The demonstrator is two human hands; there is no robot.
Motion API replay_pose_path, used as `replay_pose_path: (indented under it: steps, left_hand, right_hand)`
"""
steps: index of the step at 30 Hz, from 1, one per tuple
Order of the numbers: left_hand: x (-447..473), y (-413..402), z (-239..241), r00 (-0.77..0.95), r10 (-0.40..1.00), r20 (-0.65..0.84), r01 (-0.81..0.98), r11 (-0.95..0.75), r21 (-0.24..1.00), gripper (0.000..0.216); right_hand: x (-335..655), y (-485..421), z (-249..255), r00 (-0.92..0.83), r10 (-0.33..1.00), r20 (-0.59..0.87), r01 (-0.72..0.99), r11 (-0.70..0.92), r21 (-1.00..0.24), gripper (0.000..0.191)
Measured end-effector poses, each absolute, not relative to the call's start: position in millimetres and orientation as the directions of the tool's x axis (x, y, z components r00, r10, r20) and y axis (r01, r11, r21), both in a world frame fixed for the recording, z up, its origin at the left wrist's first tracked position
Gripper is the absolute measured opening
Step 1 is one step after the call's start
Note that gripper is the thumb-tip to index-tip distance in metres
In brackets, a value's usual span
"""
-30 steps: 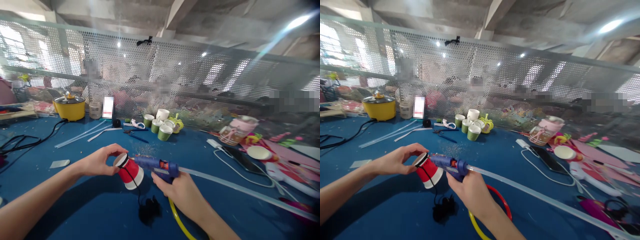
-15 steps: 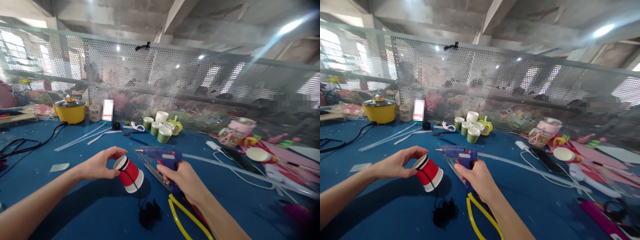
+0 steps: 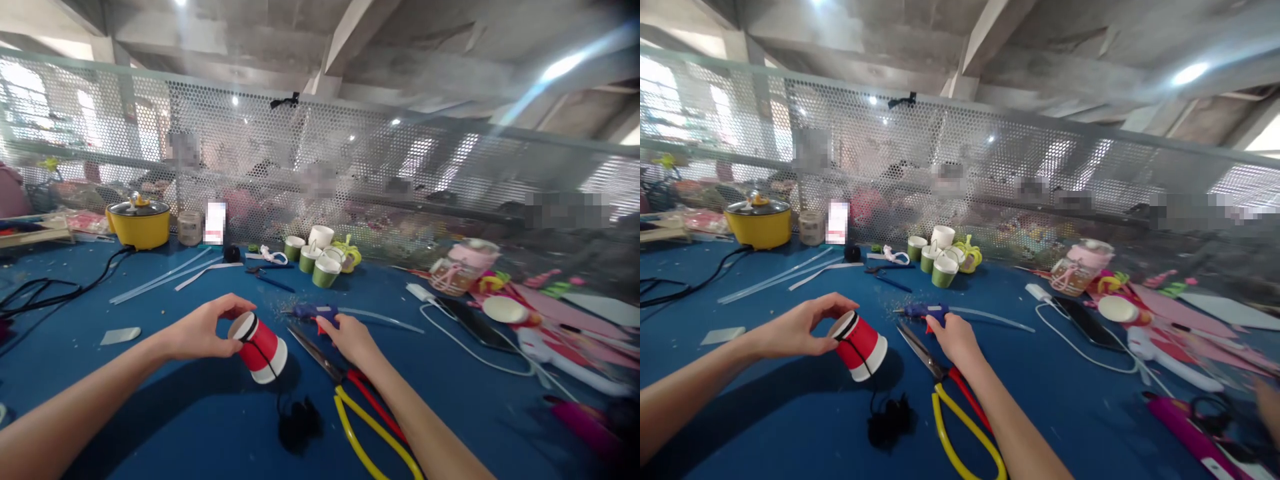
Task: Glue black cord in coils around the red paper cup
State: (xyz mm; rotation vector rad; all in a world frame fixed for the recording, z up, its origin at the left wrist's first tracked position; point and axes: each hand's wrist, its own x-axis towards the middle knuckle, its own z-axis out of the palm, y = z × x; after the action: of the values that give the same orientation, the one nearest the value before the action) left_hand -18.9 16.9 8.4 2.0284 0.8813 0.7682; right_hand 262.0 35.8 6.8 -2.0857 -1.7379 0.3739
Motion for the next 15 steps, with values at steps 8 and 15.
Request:
replay_pose_path:
  steps: [8,15]
  left_hand:
    - [-19,18,8,0.55,0.805,0.221,0.334,-0.455,0.826,0.05]
    - [-17,17,7,0.538,0.807,0.243,0.338,-0.471,0.815,0.049]
  right_hand:
    - [216,-10,37,-0.269,0.93,0.251,0.844,0.353,-0.404,0.015]
    - [171,-32,21,-0.405,0.822,0.4,0.82,0.52,-0.239,0.019]
